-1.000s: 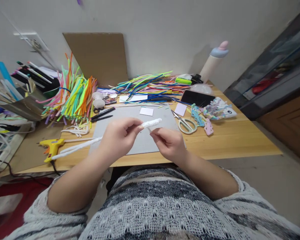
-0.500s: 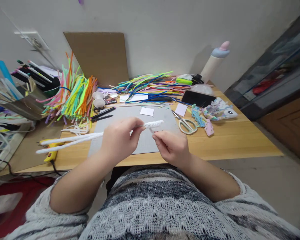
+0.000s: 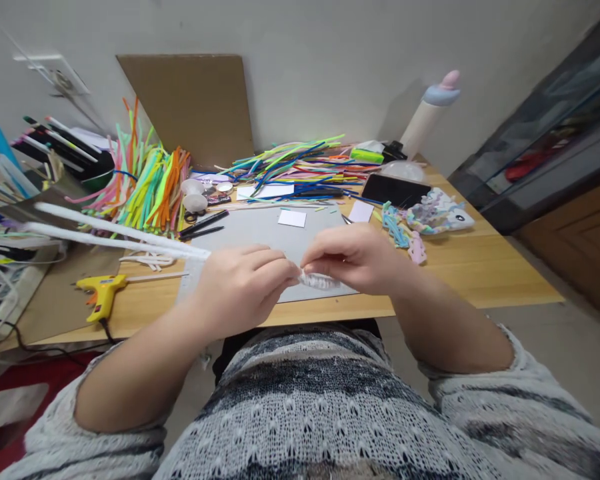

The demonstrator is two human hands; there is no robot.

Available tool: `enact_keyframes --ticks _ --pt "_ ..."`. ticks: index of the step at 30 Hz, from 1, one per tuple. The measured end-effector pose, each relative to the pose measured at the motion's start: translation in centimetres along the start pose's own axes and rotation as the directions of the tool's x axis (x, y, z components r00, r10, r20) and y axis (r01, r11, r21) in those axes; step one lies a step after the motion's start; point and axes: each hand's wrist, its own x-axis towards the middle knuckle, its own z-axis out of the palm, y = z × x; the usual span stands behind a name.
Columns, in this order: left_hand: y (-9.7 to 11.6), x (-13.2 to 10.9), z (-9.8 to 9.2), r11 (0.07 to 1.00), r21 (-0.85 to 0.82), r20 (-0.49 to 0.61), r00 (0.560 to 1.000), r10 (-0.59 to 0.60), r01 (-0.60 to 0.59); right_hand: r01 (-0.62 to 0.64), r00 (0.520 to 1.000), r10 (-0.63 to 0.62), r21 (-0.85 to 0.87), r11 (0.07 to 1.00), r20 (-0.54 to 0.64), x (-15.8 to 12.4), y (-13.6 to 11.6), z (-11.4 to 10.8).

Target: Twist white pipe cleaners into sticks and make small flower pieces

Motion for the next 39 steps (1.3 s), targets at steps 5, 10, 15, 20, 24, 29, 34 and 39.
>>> enact_keyframes --ticks 5,10,15,20,24,29,34,39 --pt "0.2 0.1 0.0 0.975 -0.156 -0.169 0.969 -0.181 0.155 -0.075 0.980 0.161 0.524 0.849 -0.120 0.1 0.9 3.0" --pt "-0.1 0.2 1.1 0.931 -0.102 -0.229 0.902 -0.366 0.352 -0.147 0.864 0.266 0.291 0.945 -0.427 -1.2 0.2 7.1" --pt "-0.5 0.2 1.8 0.954 0.092 -0.175 0.948 -0.266 0.284 -0.108 0.944 -0.026 -0.382 0.918 -0.330 -1.9 -1.2 5.3" --pt "-0.7 0.0 1.3 0.989 0.138 -0.028 0.998 -0.050 0.054 0.002 0.991 -0.080 -0.578 0.816 -0.109 -1.0 -1.4 1.4" --pt "-1.0 -0.3 0.9 1.000 0.021 0.019 1.000 -0.020 0.019 0.013 1.000 -0.017 -0.286 0.958 -0.013 0.1 0.1 0.1" --pt "-1.0 -0.4 0.6 0.969 -0.242 0.015 0.999 -0.048 0.051 -0.050 0.999 0.050 0.131 0.990 0.005 0.5 1.5 1.0" --pt "-0.6 -0.1 0.3 0.905 -0.346 -0.043 0.959 -0.279 0.247 -0.117 0.979 0.185 0.502 0.857 -0.088 0.0 1.8 3.4" --pt "-0.4 0.0 0.4 0.809 -0.463 -0.017 0.908 -0.418 0.363 -0.113 0.944 0.239 0.456 0.883 -0.229 -0.8 1.6 4.9"
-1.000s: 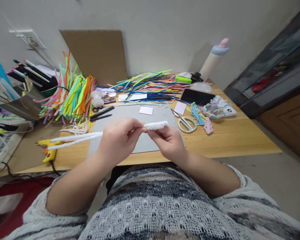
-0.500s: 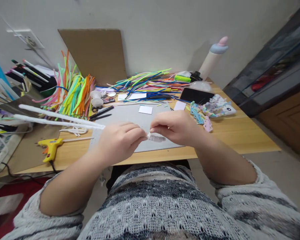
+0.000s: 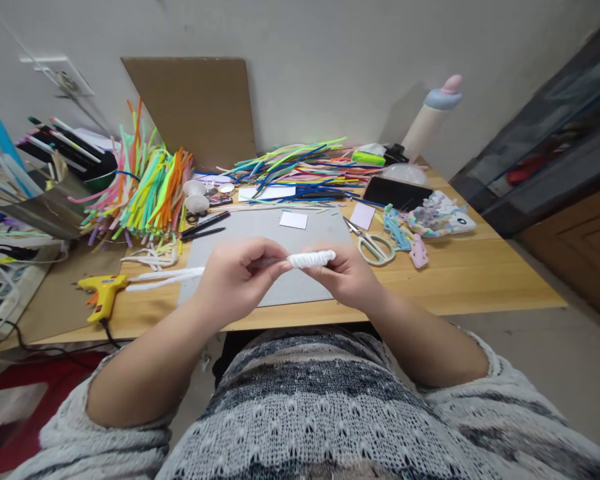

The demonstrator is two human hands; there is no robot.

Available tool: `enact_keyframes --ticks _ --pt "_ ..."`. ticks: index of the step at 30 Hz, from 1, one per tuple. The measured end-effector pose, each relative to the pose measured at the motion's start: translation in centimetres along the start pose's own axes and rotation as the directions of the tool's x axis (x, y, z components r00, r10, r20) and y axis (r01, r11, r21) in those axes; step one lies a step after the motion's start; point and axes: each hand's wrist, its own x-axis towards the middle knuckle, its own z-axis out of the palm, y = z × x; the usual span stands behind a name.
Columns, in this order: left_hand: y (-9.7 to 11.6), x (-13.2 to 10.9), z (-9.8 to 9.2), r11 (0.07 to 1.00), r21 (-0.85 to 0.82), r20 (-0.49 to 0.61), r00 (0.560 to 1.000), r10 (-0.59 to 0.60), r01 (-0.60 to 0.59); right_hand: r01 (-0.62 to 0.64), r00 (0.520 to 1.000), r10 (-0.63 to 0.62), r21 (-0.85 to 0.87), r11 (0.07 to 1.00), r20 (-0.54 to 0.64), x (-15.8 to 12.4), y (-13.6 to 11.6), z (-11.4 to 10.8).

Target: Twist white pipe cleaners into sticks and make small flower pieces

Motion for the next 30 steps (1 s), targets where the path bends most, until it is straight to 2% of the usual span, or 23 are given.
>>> enact_keyframes --ticks 3,5,7,9,12,14,16,18,21,25,27,30 --pt "0.1 0.1 0.0 0.999 -0.049 0.042 0.999 -0.005 0.007 0.108 0.993 -0.114 -0.118 0.987 -0.043 0.1 -0.2 -0.2" --pt "0.0 0.1 0.0 0.996 -0.088 0.118 0.993 -0.005 0.016 0.225 0.973 -0.233 -0.224 0.948 -0.008 0.6 -0.5 -0.8" --pt "-0.1 0.2 0.0 0.989 -0.136 0.211 0.977 -0.035 0.064 0.348 0.937 -0.341 -0.344 0.872 0.081 1.2 -0.9 -1.7" --pt "-0.4 0.2 0.0 0.981 -0.156 0.279 0.958 -0.068 0.116 0.442 0.897 -0.392 -0.459 0.770 0.206 1.7 -1.5 -2.6" --pt "-0.9 0.2 0.1 0.992 -0.052 0.319 0.943 -0.092 0.115 0.489 0.872 -0.331 -0.609 0.625 0.360 1.9 -2.8 -3.3" --pt "-1.1 0.1 0.3 0.993 0.085 0.285 0.953 -0.101 0.080 0.476 0.879 -0.265 -0.700 0.532 0.396 1.3 -3.7 -3.1" --pt "-1.1 0.1 0.4 0.977 0.201 0.207 0.972 -0.108 0.066 0.454 0.891 -0.227 -0.770 0.448 0.393 0.3 -4.2 -2.4" --pt "-1.0 0.2 0.4 0.967 0.241 0.125 0.985 -0.117 0.085 0.431 0.902 -0.217 -0.814 0.389 0.374 -0.8 -4.2 -1.6" --pt "-0.8 0.5 0.2 0.981 0.142 0.074 0.987 -0.145 0.134 0.393 0.914 -0.242 -0.853 0.343 0.325 -2.0 -3.4 -0.9" --pt "-0.7 1.0 -0.2 0.980 -0.024 0.094 0.977 -0.194 0.197 0.390 0.906 -0.295 -0.868 0.308 0.303 -2.5 -2.3 -1.0" --pt "-0.7 1.0 -0.1 0.979 -0.031 0.075 0.978 -0.197 0.199 0.397 0.899 -0.316 -0.870 0.291 0.305 -2.5 -2.2 -1.1" --pt "-0.8 0.8 0.2 0.985 0.046 0.025 0.985 -0.170 0.168 0.402 0.893 -0.325 -0.874 0.272 0.310 -2.6 -2.4 -1.0"
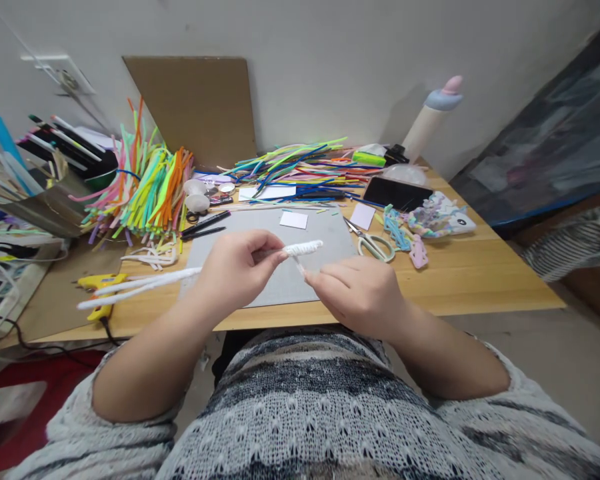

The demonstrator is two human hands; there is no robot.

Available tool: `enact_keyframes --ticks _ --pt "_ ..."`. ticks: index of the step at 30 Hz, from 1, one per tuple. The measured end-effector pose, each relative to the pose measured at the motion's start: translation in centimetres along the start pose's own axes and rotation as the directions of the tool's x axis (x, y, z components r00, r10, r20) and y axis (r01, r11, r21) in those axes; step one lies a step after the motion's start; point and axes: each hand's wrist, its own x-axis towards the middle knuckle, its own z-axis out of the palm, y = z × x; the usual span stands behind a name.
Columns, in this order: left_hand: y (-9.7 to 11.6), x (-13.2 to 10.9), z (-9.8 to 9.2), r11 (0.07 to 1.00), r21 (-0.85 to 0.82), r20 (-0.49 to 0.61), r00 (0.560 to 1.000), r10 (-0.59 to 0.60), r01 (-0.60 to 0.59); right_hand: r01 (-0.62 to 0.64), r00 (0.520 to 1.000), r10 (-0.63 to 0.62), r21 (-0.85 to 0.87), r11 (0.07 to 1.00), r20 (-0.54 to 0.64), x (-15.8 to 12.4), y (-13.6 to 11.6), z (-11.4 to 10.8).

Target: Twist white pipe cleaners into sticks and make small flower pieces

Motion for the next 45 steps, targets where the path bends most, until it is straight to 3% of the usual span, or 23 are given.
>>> enact_keyframes --ticks 5,7,10,12,15,17,19,22,25,28,31,34,36,38,40,43,45 --pt "0.2 -0.6 0.5 0.952 0.293 -0.003 0.995 0.097 -0.092 -0.011 1.000 0.011 0.044 0.999 -0.006 0.8 0.2 -1.2" --pt "0.4 -0.8 0.6 0.905 0.371 0.073 0.979 0.193 -0.206 -0.033 0.999 0.033 0.089 0.995 0.006 1.5 0.8 -1.8" --pt "0.5 -0.9 0.3 0.828 0.390 0.220 0.914 0.341 -0.402 -0.066 0.995 0.045 0.270 0.961 0.084 2.7 2.2 -1.8" --pt "0.5 -1.0 0.0 0.802 0.361 0.242 0.878 0.413 -0.477 -0.113 0.989 0.050 0.488 0.866 0.140 3.2 3.1 -1.2" --pt "0.5 -1.1 -0.4 0.821 0.308 0.153 0.877 0.456 -0.481 -0.265 0.964 0.131 0.776 0.572 0.232 3.4 3.7 0.5" --pt "0.5 -1.1 -0.5 0.845 0.300 0.079 0.895 0.440 -0.442 -0.344 0.937 0.199 0.852 0.394 0.287 3.0 3.2 1.7" --pt "0.5 -1.0 -0.4 0.873 0.308 0.008 0.919 0.395 -0.378 -0.374 0.914 0.286 0.870 0.322 0.288 2.4 2.1 2.8" --pt "0.2 -0.8 0.2 0.914 0.324 -0.094 0.953 0.288 -0.244 -0.404 0.862 0.462 0.831 0.381 0.207 1.5 0.1 3.8" --pt "-0.2 -0.5 0.7 0.918 0.352 -0.134 0.961 0.240 -0.180 -0.395 0.864 0.497 0.728 0.561 0.086 0.9 -1.2 3.7" --pt "-0.4 -0.3 0.9 0.895 0.390 -0.101 0.956 0.274 -0.216 -0.333 0.918 0.396 0.529 0.781 -0.006 0.8 -1.5 2.7" --pt "-0.3 -0.4 1.0 0.835 0.472 -0.029 0.942 0.334 -0.281 -0.216 0.974 0.227 0.231 0.949 -0.023 1.1 -1.1 1.1" --pt "0.0 -0.8 0.9 0.740 0.558 0.081 0.912 0.403 -0.376 -0.084 0.996 0.082 0.071 0.994 0.034 1.7 0.0 -0.4" --pt "0.2 -1.0 0.7 0.688 0.555 0.164 0.872 0.460 -0.467 -0.078 0.994 0.065 0.157 0.985 0.089 2.3 1.3 -0.9" --pt "0.4 -1.2 0.4 0.677 0.493 0.209 0.830 0.517 -0.546 -0.120 0.986 0.060 0.404 0.907 0.159 2.8 2.6 -0.9" --pt "0.5 -1.2 0.0 0.718 0.399 0.184 0.817 0.547 -0.571 -0.190 0.975 0.054 0.678 0.710 0.218 3.0 3.5 -0.3" --pt "0.6 -1.2 -0.3 0.815 0.306 0.042 0.862 0.505 -0.492 -0.302 0.952 0.181 0.849 0.433 0.246 2.7 3.0 1.6" --pt "0.5 -1.0 0.0 0.860 0.316 -0.066 0.895 0.442 -0.401 -0.337 0.918 0.342 0.849 0.407 0.200 2.1 1.5 2.9"
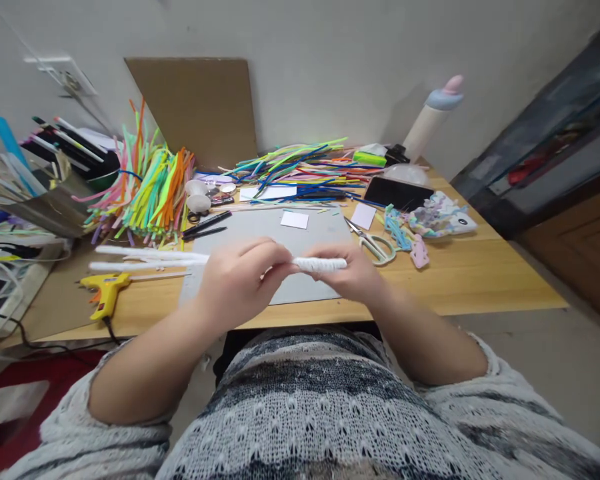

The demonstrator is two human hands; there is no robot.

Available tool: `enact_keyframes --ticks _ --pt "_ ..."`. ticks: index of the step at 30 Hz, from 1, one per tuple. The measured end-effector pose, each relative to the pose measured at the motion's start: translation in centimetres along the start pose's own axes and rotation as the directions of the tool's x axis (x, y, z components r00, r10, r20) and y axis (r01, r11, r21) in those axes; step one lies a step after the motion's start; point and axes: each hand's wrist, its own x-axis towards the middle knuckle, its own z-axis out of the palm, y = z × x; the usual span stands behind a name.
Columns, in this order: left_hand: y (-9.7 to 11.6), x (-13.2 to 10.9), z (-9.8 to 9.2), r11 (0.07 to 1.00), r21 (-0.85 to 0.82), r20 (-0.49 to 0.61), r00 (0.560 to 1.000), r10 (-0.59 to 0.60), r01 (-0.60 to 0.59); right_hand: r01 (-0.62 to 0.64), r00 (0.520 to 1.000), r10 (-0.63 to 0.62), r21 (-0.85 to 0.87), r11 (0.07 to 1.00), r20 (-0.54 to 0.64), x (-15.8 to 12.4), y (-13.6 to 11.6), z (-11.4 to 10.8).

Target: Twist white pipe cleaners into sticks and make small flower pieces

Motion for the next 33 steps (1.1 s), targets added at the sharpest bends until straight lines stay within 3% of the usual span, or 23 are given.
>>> enact_keyframes --ticks 2,4,8,10,12,13,15,18,21,24,27,29,31,33 --pt "-0.1 0.0 0.5 0.994 0.065 -0.059 0.995 -0.078 0.082 0.036 0.979 -0.055 -0.101 0.994 -0.194 -1.1 0.2 1.8" --pt "-0.3 -0.1 1.1 0.982 0.146 -0.083 0.991 -0.108 0.119 0.082 0.966 -0.146 -0.285 0.955 -0.212 -2.0 -0.1 2.8" --pt "-0.4 -0.2 1.5 0.962 0.273 -0.029 1.000 -0.011 0.018 0.200 0.956 -0.289 -0.614 0.764 -0.049 -2.6 -1.6 1.9" --pt "-0.4 -0.2 1.3 0.949 0.308 0.032 0.998 0.061 -0.068 0.236 0.949 -0.316 -0.713 0.661 0.021 -2.2 -2.4 0.6" --pt "-0.4 -0.2 1.1 0.940 0.302 0.116 0.985 0.130 -0.160 0.248 0.951 -0.303 -0.742 0.623 0.064 -1.5 -2.8 -0.6" --pt "-0.4 -0.2 1.0 0.937 0.283 0.151 0.974 0.167 -0.204 0.248 0.956 -0.282 -0.719 0.649 0.075 -1.0 -2.9 -1.2" --pt "-0.4 -0.2 0.8 0.937 0.220 0.179 0.955 0.235 -0.272 0.217 0.976 -0.191 -0.571 0.791 0.107 0.0 -2.6 -2.0" --pt "-0.5 -0.2 0.5 0.959 0.096 0.116 0.960 0.256 -0.267 0.016 0.982 0.006 -0.118 0.993 0.187 1.0 -1.4 -2.2" --pt "-0.6 -0.1 0.5 0.986 0.005 0.036 0.986 0.166 -0.166 -0.172 0.972 0.117 0.271 0.947 0.206 0.9 0.0 -0.8" --pt "-0.8 0.0 0.6 0.997 -0.062 0.014 0.999 0.041 -0.040 -0.191 0.982 0.179 0.336 0.922 0.068 0.0 0.9 1.4" --pt "-1.0 0.1 1.1 0.995 -0.074 0.025 0.997 -0.070 0.072 -0.197 0.962 0.238 0.266 0.943 -0.131 -0.9 1.2 3.1" --pt "-1.2 0.1 1.4 0.994 -0.032 0.019 0.994 -0.107 0.108 -0.171 0.956 0.197 0.133 0.976 -0.217 -1.4 1.1 3.6" --pt "-1.2 0.1 1.6 0.992 0.035 0.021 0.992 -0.123 0.122 -0.083 0.968 0.048 -0.134 0.987 -0.245 -1.8 0.6 3.5" --pt "-1.1 0.0 1.7 0.985 0.129 0.051 0.991 -0.125 0.117 0.038 0.973 -0.130 -0.425 0.904 -0.190 -2.0 -0.1 3.0"
